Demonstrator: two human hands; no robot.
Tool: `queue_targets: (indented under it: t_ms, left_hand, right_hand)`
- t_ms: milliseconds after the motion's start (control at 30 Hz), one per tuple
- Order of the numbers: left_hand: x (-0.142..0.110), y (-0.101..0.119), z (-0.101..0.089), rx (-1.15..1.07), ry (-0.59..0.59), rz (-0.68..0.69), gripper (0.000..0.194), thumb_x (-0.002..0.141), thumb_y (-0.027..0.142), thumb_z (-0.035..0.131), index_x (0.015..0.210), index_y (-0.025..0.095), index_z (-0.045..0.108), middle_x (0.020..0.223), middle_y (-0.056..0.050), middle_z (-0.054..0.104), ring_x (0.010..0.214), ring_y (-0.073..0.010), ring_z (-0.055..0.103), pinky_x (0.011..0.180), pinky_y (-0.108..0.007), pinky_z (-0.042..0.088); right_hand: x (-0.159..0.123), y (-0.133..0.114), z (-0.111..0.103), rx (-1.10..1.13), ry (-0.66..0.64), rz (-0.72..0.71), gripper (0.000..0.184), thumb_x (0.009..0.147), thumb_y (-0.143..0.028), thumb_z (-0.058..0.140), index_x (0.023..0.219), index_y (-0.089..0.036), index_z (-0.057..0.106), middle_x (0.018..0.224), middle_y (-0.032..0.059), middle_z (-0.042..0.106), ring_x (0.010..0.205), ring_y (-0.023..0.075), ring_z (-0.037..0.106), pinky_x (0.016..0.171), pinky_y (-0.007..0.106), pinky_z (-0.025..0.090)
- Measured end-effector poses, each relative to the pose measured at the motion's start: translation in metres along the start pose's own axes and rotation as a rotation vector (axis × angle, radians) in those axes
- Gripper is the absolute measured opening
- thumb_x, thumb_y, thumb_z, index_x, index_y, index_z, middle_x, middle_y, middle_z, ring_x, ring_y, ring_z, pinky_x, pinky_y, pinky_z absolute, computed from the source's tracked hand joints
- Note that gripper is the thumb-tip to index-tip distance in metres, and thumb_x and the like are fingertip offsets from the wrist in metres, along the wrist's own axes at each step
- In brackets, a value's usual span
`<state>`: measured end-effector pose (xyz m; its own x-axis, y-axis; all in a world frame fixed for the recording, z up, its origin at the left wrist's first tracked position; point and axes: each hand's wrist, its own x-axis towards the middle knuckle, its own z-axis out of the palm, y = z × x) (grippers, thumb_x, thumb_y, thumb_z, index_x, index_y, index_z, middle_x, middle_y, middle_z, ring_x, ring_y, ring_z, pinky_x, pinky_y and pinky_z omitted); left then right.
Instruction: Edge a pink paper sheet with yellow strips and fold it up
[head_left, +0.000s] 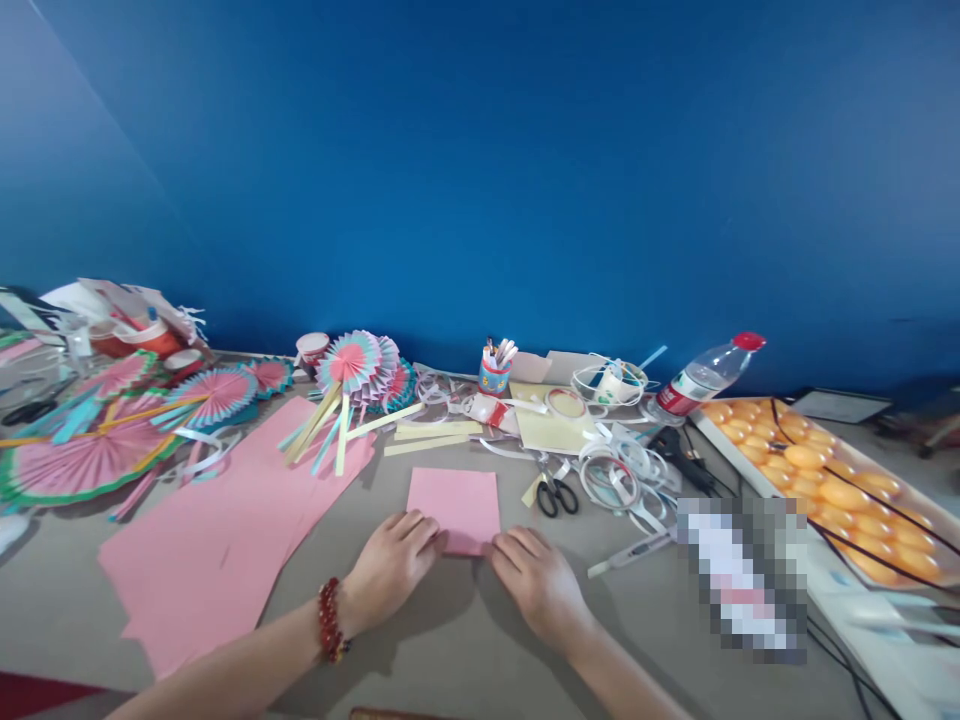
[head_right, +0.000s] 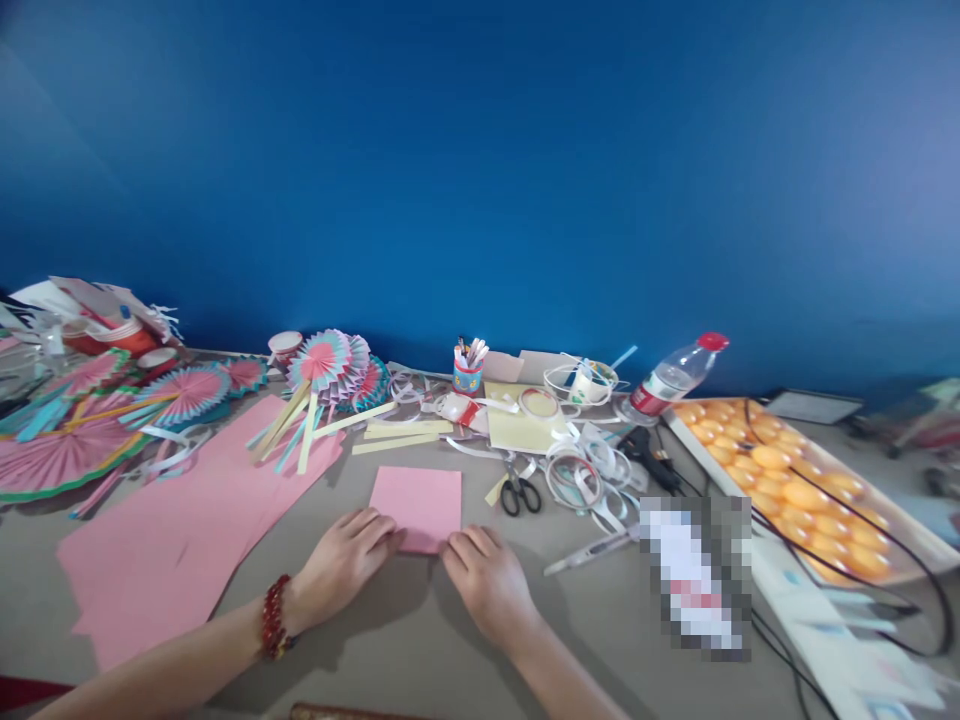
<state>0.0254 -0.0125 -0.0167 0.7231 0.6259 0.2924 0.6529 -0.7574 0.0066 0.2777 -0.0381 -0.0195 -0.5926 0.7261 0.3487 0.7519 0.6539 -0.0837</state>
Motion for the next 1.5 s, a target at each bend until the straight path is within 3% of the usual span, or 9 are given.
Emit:
queue_targets:
  t_ms: [133,333,433,533,667,800,900,1100,1500]
  left_hand:
    - [-0.007,-0.004,0.007,-0.044,-0.010,-0.061,0.019,0.102,0.015,0.045,0.095,0.017,0.062,0.091,-0.003,0.060,0.084,-0.0187,0.055,0.074,-0.033,0.043]
    - [-0.006,-0.006,0.002,-0.090,0.015,-0.018,0.021,0.103,0.017,0.042,0.101,0.018,0.063,0.091,-0.005,0.061,0.084,-0.0200,0.055,0.072,-0.033,0.043]
    - [-0.004,-0.007,0.000,-0.146,0.005,-0.024,0.023,0.104,0.020,0.043,0.094,0.018,0.064,0.089,-0.005,0.061,0.083,-0.0198,0.055,0.073,-0.032,0.044]
    - [-0.003,-0.014,0.001,-0.258,0.005,-0.101,0.029,0.104,0.027,0.044,0.084,0.017,0.063,0.085,-0.004,0.061,0.081,-0.0189,0.057,0.073,-0.031,0.044]
    - [-0.005,-0.025,0.003,-0.452,0.033,-0.175,0.025,0.102,0.033,0.049,0.090,0.019,0.066,0.087,-0.004,0.065,0.084,-0.0184,0.061,0.076,-0.029,0.045]
    - [-0.004,-0.029,0.000,-0.581,0.024,-0.260,0.020,0.101,0.031,0.051,0.098,0.021,0.068,0.092,-0.004,0.069,0.087,-0.0186,0.064,0.081,-0.030,0.047]
    - [-0.002,-0.031,-0.003,-0.601,0.014,-0.304,0.021,0.100,0.031,0.052,0.092,0.019,0.067,0.086,-0.004,0.069,0.083,-0.0187,0.063,0.079,-0.029,0.047]
    - [0.000,-0.036,-0.011,-0.612,-0.022,-0.297,0.024,0.099,0.027,0.051,0.082,0.017,0.064,0.082,-0.003,0.064,0.077,-0.0169,0.061,0.071,-0.025,0.045]
    - [0.002,-0.049,-0.018,-0.654,-0.123,-0.198,0.022,0.102,0.026,0.047,0.089,0.018,0.064,0.090,-0.004,0.065,0.086,-0.0177,0.062,0.078,-0.026,0.045]
  right_hand:
    - [-0.003,0.001,-0.001,0.027,-0.042,0.056,0.014,0.095,-0.010,0.053,0.091,-0.019,0.064,0.088,0.0044,0.066,0.084,0.0202,0.054,0.078,0.033,0.041]
    - [0.005,0.001,-0.003,0.054,-0.109,0.056,0.009,0.092,-0.013,0.057,0.091,-0.020,0.063,0.093,0.0038,0.065,0.087,0.0208,0.054,0.076,0.033,0.039]
    - [0.008,0.003,-0.004,0.099,-0.127,0.068,0.015,0.093,-0.011,0.054,0.086,-0.021,0.063,0.090,0.0040,0.065,0.086,0.0198,0.055,0.075,0.031,0.040]
    - [0.011,0.008,-0.005,0.228,-0.124,0.120,0.018,0.095,-0.014,0.051,0.083,-0.021,0.064,0.087,0.0037,0.066,0.084,0.0182,0.058,0.074,0.029,0.042]
    - [0.015,0.014,-0.005,0.379,-0.106,0.204,0.016,0.097,-0.019,0.052,0.090,-0.021,0.066,0.091,0.0033,0.070,0.087,0.0181,0.062,0.079,0.029,0.045]
    - [0.017,0.015,-0.004,0.402,-0.104,0.277,0.016,0.097,-0.023,0.052,0.089,-0.022,0.065,0.089,0.0034,0.069,0.084,0.0184,0.063,0.075,0.028,0.046]
    - [0.018,0.014,-0.006,0.396,-0.106,0.280,0.016,0.097,-0.023,0.052,0.086,-0.022,0.064,0.085,0.0034,0.067,0.082,0.0184,0.062,0.072,0.027,0.045]
    - [0.023,0.013,-0.008,0.370,-0.155,0.321,0.011,0.093,-0.017,0.054,0.087,-0.021,0.061,0.089,0.0031,0.067,0.084,0.0183,0.061,0.074,0.027,0.044]
    - [0.033,0.019,-0.007,0.359,-0.234,0.333,0.011,0.090,-0.014,0.054,0.086,-0.022,0.061,0.087,0.0015,0.068,0.080,0.0168,0.061,0.071,0.026,0.039]
